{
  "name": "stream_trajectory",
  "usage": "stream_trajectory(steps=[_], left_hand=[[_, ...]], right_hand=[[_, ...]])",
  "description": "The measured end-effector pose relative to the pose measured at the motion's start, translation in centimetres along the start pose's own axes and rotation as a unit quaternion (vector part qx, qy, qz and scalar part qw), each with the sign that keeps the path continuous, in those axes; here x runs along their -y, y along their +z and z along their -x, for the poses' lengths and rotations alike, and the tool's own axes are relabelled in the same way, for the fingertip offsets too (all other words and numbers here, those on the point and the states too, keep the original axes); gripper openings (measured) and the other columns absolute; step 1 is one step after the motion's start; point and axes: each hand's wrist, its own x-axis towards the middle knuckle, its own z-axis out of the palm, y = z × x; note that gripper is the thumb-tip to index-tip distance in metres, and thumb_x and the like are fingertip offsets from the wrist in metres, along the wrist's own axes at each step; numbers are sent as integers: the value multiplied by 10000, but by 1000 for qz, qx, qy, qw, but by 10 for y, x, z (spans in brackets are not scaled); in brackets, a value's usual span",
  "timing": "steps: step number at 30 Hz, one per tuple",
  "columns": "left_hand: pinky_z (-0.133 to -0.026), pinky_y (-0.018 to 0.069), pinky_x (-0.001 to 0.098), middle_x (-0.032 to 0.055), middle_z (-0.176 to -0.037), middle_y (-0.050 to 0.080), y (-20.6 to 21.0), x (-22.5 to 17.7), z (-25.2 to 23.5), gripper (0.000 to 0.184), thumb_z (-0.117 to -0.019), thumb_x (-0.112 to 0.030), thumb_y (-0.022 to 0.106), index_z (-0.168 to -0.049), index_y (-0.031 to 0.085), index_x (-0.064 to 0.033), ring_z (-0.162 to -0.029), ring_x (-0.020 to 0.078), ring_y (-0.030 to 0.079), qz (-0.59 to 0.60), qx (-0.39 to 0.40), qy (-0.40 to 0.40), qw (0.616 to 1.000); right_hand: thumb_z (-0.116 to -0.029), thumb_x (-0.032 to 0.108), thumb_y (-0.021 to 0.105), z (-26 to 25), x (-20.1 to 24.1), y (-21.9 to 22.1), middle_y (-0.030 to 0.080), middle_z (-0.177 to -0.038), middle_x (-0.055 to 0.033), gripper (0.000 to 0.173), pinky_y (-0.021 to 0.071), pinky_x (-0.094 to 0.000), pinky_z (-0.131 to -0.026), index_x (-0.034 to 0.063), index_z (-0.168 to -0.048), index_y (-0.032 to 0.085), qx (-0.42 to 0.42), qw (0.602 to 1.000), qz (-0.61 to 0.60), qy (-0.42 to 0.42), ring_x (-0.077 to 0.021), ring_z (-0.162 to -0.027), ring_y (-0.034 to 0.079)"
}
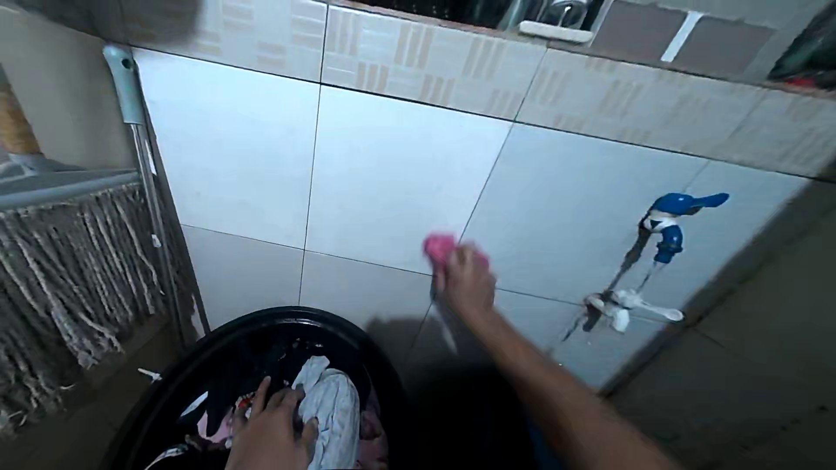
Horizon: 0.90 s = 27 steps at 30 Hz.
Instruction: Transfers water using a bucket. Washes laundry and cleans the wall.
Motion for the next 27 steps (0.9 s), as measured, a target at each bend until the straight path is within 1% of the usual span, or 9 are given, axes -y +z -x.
stream_trajectory(steps=[4,6,8,12,14,18,21,25,27], left_hand=[[-1200,131,711,69,-1521,551,4,-2,2,586,-965,-533,563,-1435,608,-184,-1550,405,235,0,-9,2,1000],[-1198,105,722,86,-1532,540,3,-1,1,591,-983,-524,551,-1454,594,-169,-1551,423,225,-2,-16,10,1000],[-1204,118,711,73,-1523,551,5,2,1,594,-974,-534,554,-1447,602,-179,-1547,415,241,-3,-23,11,1000],[-1200,145,707,80,-1522,550,4,2,2,605,-965,-548,563,-1443,602,-178,-1546,414,245,-7,-18,12,1000],[-1200,150,705,73,-1533,539,3,4,2,612,-969,-556,555,-1451,595,-181,-1549,411,238,-8,-16,11,1000],[-1203,163,691,53,-1528,546,6,5,3,608,-969,-564,539,-1450,596,-196,-1549,388,252,-15,-24,17,999],[-1206,140,695,37,-1546,528,3,3,2,620,-977,-576,508,-1475,571,-211,-1559,383,224,-30,-10,10,999],[-1170,113,768,101,-1579,481,-7,-2,7,592,-991,-545,529,-1471,580,-202,-1539,461,227,-76,1,29,997],[-1125,276,744,182,-1503,540,-23,-21,-4,542,-960,-467,638,-1374,654,-117,-1441,498,393,-33,-58,122,990]], right_hand=[[-929,116,689,43,-23,37,715,-1059,-149,161,616,-503,-745,75,-1075,742,116,974,2,-193,-325,-928,729],[-997,189,647,-22,-24,-23,705,-1131,-195,247,582,-568,-795,47,-1185,721,111,982,-12,-152,-381,-981,714],[-1010,299,620,-96,-26,-91,672,-1126,-254,331,556,-620,-691,37,-1195,702,11,995,-7,-95,-443,-900,701],[-997,400,606,-189,-30,-180,457,-1485,-317,589,459,-680,-970,7,-1431,534,-113,988,-68,84,-511,-1219,578],[-1002,404,599,-180,-16,-168,470,-1483,-303,613,479,-644,-989,6,-1458,497,-133,978,-104,124,-479,-1239,581],[-1022,332,587,-43,19,-33,629,-1239,-264,391,601,-543,-705,47,-1279,663,-21,998,-46,37,-395,-886,717],[-1002,250,635,34,14,33,638,-1277,-232,328,579,-553,-874,109,-1293,690,137,988,-55,-52,-390,-1060,689],[-1003,304,636,-24,2,-16,676,-1081,-253,325,570,-562,-604,49,-1185,722,17,995,-52,-79,-404,-762,708],[-996,355,641,-83,1,-72,639,-1149,-298,406,539,-627,-688,1,-1187,694,-75,996,-55,14,-465,-871,686]])
